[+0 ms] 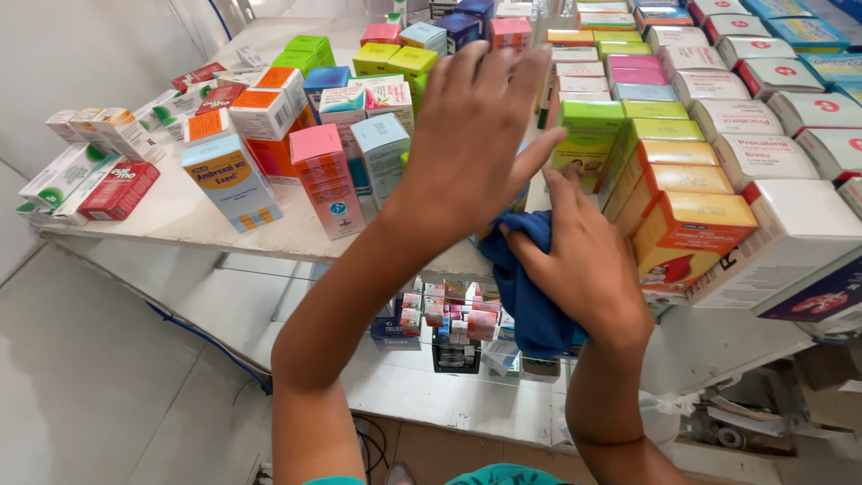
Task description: The person wipes various small, colorful medicine boxes on a glass shelf using a blue cloth. They pick up each box, wipe its surfaces, and place it back on the shelf.
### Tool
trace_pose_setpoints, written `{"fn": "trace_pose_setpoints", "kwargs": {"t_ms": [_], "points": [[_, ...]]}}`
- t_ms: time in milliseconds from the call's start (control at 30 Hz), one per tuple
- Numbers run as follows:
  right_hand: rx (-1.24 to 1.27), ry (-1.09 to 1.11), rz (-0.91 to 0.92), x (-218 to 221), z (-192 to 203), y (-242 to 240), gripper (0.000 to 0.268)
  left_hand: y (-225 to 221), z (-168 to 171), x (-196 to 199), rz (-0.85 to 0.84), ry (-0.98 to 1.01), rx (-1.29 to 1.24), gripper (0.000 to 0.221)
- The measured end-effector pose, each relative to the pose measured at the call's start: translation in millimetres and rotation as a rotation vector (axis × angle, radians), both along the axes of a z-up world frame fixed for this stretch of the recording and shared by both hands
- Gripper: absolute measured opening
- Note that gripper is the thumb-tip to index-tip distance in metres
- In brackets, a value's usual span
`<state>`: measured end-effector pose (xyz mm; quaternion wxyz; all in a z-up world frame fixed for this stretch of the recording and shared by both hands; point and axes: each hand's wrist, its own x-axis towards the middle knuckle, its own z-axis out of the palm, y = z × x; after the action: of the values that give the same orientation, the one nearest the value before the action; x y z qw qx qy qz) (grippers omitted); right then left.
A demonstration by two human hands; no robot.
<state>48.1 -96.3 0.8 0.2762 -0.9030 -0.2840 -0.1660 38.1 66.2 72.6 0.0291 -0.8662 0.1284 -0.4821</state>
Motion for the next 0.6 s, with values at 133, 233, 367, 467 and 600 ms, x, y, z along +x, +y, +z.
{"fn": "trace_pose_setpoints", "kwargs": {"t_ms": [133,233,367,467,600], "points": [[0.122,-0.084,0.065,-17.0,3.5,3.7,0.069,26.7,-19.4,-44.1,0.078,0.069,-0.015,0.058],[0.183,-0.191,0.097,-35.7,7.9,8.7,0.068,53.5,-24.5,-64.8,0.046,0.036,-0.151,0.050],[0.384,-0.354,0.076,-58.8,7.4,27.5,0.069,77.0,-52.6,-60.2,0.174,0.040,-0.046,0.049],[0.367,-0.344,0.054,-70.0,-0.4,50.6,0.070,86.1,-76.3,-55.9,0.222,0.015,0.043,0.049],[0.290,-0.256,-0.017,-74.5,-11.8,72.9,0.084,89.2,-93.7,-64.4,0.323,-0.125,0.030,0.061]]}}
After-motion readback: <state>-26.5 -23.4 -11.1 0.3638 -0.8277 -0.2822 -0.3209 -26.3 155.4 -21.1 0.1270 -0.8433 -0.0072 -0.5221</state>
